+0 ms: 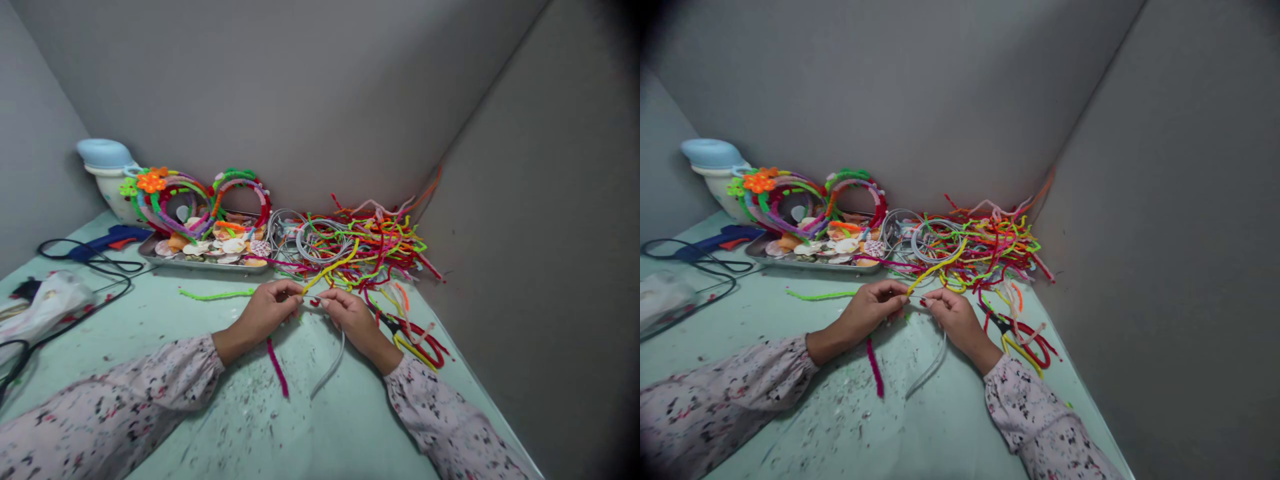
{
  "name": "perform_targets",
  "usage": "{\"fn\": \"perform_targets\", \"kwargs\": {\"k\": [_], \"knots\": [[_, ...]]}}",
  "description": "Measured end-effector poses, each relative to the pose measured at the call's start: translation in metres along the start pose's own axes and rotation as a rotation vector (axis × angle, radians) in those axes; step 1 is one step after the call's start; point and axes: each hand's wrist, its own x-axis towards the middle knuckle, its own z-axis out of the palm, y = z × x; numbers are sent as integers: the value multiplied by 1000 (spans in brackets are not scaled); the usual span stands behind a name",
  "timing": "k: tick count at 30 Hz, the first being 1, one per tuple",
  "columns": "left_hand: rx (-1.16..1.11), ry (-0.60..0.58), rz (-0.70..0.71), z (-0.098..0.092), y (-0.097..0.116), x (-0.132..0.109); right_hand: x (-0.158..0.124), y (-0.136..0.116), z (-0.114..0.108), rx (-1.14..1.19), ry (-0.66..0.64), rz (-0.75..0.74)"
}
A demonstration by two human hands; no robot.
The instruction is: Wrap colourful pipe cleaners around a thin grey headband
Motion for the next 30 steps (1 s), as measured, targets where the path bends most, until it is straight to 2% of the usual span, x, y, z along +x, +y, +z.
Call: {"fn": "perform_targets", "kwargs": {"k": [19, 26, 30], "knots": [[73, 39, 49, -1, -3, 1, 0, -4, 0, 33, 6, 38], [98, 37, 72, -1, -2, 1, 0, 0, 2, 45, 49, 79], [133, 38, 80, 0, -1, 1, 0, 0, 2, 63, 32, 55]]}}
